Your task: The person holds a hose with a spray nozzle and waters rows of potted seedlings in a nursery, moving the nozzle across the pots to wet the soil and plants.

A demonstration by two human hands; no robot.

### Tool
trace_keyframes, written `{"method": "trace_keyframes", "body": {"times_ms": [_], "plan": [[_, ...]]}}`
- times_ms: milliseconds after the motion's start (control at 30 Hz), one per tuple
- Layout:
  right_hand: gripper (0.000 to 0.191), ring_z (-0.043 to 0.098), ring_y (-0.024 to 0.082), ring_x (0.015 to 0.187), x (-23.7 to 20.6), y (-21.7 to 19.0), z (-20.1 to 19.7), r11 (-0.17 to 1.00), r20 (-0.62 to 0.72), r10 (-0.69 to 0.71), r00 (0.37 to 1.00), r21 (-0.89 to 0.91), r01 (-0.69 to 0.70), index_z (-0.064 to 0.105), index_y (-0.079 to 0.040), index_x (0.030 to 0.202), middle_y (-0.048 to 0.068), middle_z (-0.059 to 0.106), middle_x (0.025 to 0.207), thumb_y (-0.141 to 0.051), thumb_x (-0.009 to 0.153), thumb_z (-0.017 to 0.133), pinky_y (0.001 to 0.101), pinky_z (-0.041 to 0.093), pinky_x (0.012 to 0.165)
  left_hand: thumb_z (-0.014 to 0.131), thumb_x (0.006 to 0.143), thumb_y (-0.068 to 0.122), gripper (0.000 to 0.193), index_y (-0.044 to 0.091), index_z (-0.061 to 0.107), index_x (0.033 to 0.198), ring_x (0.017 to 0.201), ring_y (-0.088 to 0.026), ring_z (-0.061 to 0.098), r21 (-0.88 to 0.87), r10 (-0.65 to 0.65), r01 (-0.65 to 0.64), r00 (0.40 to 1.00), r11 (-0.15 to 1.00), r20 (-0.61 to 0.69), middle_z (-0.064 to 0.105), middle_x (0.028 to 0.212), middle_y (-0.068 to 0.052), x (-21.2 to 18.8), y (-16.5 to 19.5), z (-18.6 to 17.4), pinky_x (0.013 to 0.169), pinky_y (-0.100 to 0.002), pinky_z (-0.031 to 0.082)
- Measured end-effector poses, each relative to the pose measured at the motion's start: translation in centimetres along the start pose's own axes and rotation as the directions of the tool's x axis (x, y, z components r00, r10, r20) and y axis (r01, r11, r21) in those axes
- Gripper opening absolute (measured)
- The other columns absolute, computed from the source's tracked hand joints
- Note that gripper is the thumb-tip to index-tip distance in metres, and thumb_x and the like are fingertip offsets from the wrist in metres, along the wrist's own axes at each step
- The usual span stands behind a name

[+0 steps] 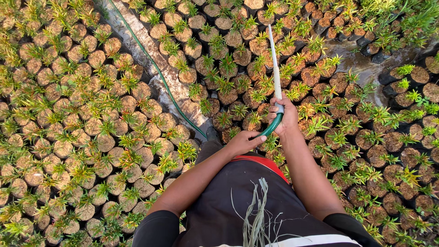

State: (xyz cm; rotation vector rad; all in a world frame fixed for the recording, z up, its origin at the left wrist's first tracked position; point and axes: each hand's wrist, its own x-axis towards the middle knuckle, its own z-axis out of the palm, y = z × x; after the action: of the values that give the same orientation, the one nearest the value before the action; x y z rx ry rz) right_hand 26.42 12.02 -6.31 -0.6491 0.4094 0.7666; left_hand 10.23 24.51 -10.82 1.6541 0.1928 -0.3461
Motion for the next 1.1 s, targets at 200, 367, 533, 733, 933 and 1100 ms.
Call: {"method": "trace_keyframes", "body": {"times_ms": [200, 367, 533, 733, 933, 1100], "plan": [[0.048, 0.054, 0.008, 0.059, 0.3, 0.3, 0.2, 1.000, -0.015, -0.010, 1.000, 0.015, 0.010, 0.046, -0.027, 0.139, -0.001, 0.061, 0.089, -0.008, 0.095, 0.054, 0.0224, 0.044, 0.044, 0.063, 0.097, 0.054, 0.049, 0.008, 0.076, 0.106, 0.064, -0.009, 0.057, 0.042, -0.050, 0.049, 0.998, 0.998, 0.032, 0.062, 0.069, 0.000, 0.0, 0.2, -0.7, 0.061, -0.030, 0.047], [0.044, 0.053, 0.008, 0.059, 0.6, 0.2, 0.5, 0.999, -0.015, 0.029, 0.999, 0.019, -0.028, 0.044, -0.028, 0.136, -0.002, 0.060, 0.089, -0.009, 0.097, 0.053, 0.0217, 0.044, 0.044, 0.063, 0.097, 0.055, 0.049, 0.008, 0.076, 0.103, 0.064, -0.007, 0.058, 0.003, -0.074, 0.074, 0.996, 0.997, 0.054, 0.062, 0.070, 0.003, 0.1, 0.8, -1.2, 0.060, -0.029, 0.048], [0.047, 0.054, 0.008, 0.060, 0.7, 0.2, 0.7, 0.999, 0.021, 0.035, 0.999, 0.035, -0.036, 0.046, -0.027, 0.140, -0.001, 0.060, 0.088, -0.008, 0.097, 0.052, 0.0214, 0.044, 0.044, 0.064, 0.097, 0.055, 0.050, 0.006, 0.075, 0.099, 0.062, -0.008, 0.055, -0.037, -0.089, 0.091, 0.994, 0.995, 0.061, 0.059, 0.067, 0.002, 0.1, 1.0, -1.2, 0.057, -0.029, 0.046], [0.050, 0.055, 0.008, 0.060, 0.8, 0.2, 1.1, 0.999, 0.035, 0.032, 0.999, 0.042, -0.033, 0.045, -0.026, 0.143, 0.000, 0.060, 0.088, -0.008, 0.097, 0.052, 0.0219, 0.045, 0.045, 0.064, 0.098, 0.051, 0.046, 0.006, 0.075, 0.098, 0.062, -0.007, 0.057, -0.014, -0.093, 0.094, 0.994, 0.995, 0.051, 0.060, 0.067, 0.003, 0.1, 1.1, -1.6, 0.058, -0.028, 0.047], [0.048, 0.054, 0.008, 0.059, 1.4, 0.4, 1.8, 0.999, -0.036, 0.023, 0.999, 0.028, -0.022, 0.047, -0.029, 0.139, 0.000, 0.060, 0.088, -0.009, 0.096, 0.053, 0.0216, 0.045, 0.043, 0.066, 0.097, 0.049, 0.045, 0.007, 0.076, 0.107, 0.064, -0.006, 0.057, -0.104, -0.086, 0.094, 0.994, 0.990, 0.074, 0.062, 0.071, 0.003, 0.4, 0.8, -2.3, 0.059, -0.026, 0.047], [0.043, 0.055, 0.008, 0.059, 3.0, 0.4, 2.6, 1.000, -0.012, 0.011, 1.000, 0.016, -0.011, 0.047, -0.022, 0.135, 0.001, 0.060, 0.089, -0.008, 0.094, 0.054, 0.0217, 0.045, 0.043, 0.066, 0.097, 0.046, 0.042, 0.007, 0.075, 0.108, 0.060, -0.006, 0.055, -0.155, -0.133, 0.155, 0.981, 0.976, 0.142, 0.065, 0.072, 0.001, 1.9, 0.2, -4.0, 0.056, -0.024, 0.046]]}}
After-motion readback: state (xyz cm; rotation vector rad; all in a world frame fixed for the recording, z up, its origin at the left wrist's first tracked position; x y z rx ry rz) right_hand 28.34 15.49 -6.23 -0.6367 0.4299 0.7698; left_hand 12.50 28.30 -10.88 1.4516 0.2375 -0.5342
